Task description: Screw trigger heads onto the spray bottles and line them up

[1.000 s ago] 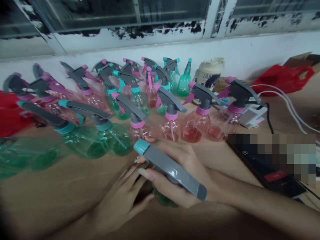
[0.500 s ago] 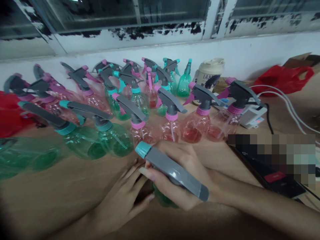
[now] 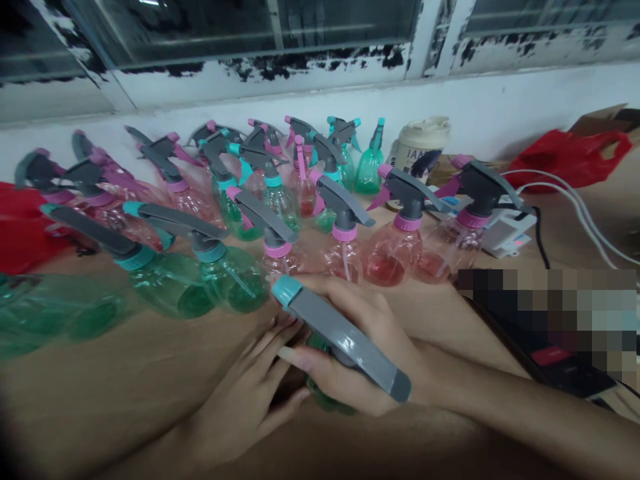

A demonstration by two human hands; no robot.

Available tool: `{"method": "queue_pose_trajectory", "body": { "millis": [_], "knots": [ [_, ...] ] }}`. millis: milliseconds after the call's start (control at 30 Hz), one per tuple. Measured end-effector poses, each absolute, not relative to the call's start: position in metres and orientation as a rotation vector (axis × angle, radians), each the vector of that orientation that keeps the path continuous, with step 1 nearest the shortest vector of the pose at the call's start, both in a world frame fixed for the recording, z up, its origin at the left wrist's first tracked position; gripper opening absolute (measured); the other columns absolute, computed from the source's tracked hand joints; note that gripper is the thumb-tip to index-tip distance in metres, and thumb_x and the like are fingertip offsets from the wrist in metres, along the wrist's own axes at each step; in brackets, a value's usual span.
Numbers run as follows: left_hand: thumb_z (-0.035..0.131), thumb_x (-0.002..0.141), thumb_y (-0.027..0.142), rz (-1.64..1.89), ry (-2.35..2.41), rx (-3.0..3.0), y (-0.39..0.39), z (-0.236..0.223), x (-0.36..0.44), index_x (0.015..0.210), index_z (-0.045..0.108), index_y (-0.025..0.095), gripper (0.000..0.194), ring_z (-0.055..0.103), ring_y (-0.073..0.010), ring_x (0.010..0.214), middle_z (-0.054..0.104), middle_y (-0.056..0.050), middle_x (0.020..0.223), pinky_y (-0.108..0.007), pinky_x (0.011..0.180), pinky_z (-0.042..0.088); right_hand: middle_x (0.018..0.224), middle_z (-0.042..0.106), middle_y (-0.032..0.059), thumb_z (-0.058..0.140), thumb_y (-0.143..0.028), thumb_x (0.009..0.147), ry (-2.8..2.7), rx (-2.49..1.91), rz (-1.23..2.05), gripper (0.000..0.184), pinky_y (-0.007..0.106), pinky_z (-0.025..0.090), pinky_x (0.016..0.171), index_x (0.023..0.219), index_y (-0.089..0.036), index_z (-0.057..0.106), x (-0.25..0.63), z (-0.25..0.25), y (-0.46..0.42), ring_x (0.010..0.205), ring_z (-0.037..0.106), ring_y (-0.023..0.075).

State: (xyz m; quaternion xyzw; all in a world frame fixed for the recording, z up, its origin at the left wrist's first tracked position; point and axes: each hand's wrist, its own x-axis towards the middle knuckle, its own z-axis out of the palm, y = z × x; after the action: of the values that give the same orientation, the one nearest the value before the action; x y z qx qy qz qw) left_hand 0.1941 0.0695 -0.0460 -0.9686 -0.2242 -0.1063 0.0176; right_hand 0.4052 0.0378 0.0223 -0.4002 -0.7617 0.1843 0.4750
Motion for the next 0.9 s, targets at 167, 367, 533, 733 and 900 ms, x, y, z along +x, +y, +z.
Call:
{"method": "queue_pose_trajectory", "body": {
  "millis": [167,367,533,733,900],
  "knots": [
    [0.053,0.089,0.040,-0.335,-0.711,-3.018,0.0690,-0.0450,0.1944,0.136,0.036,0.008,0.059,0.030,-0.0295,0.134,0.038,-0.018,0.143,-0.048,0.105,0.035,0.088,0.068,0.0028,0.062,-0.028,0.077,-1.765,-0.959,0.531,0.029,0.032,0.055,0.069,0.105,-0.024,0.056,0.4043,0.0198,0.0370,0.079,0.066,0.0184],
    [0.053,0.089,0.039,-0.306,-0.704,-3.048,0.0693,-0.0461,0.1931,0.135,0.037,0.006,0.059,0.031,-0.0305,0.134,0.039,-0.019,0.142,-0.050,0.104,0.035,0.086,0.065,0.0011,0.061,-0.019,0.077,-1.800,-0.962,0.569,0.023,0.031,0.054,0.069,0.099,-0.026,0.057,0.4050,0.0255,0.0372,0.078,0.064,0.0175],
    [0.053,0.089,0.039,-0.314,-0.714,-3.046,0.0690,-0.0457,0.1923,0.134,0.038,0.007,0.057,0.031,-0.0309,0.134,0.039,-0.020,0.142,-0.050,0.103,0.036,0.078,0.063,0.0002,0.059,-0.016,0.078,-1.790,-0.925,0.563,0.016,0.028,0.054,0.060,0.091,-0.024,0.056,0.4051,0.0281,0.0380,0.069,0.064,0.0159],
    [0.054,0.088,0.038,-0.306,-0.725,-3.045,0.0692,-0.0452,0.1936,0.134,0.038,0.008,0.057,0.031,-0.0307,0.134,0.040,-0.019,0.141,-0.049,0.103,0.036,0.078,0.066,0.0009,0.058,-0.019,0.080,-1.783,-0.939,0.587,0.011,0.028,0.053,0.059,0.090,-0.022,0.056,0.4034,0.0269,0.0372,0.069,0.065,0.0160],
    [0.054,0.088,0.039,-0.300,-0.721,-3.039,0.0697,-0.0430,0.1943,0.134,0.039,0.008,0.058,0.030,-0.0311,0.134,0.037,-0.019,0.143,-0.049,0.102,0.037,0.068,0.063,-0.0002,0.058,-0.020,0.081,-1.768,-0.973,0.620,0.005,0.028,0.048,0.051,0.084,-0.022,0.054,0.4033,0.0276,0.0358,0.060,0.062,0.0158]
  ]
}}
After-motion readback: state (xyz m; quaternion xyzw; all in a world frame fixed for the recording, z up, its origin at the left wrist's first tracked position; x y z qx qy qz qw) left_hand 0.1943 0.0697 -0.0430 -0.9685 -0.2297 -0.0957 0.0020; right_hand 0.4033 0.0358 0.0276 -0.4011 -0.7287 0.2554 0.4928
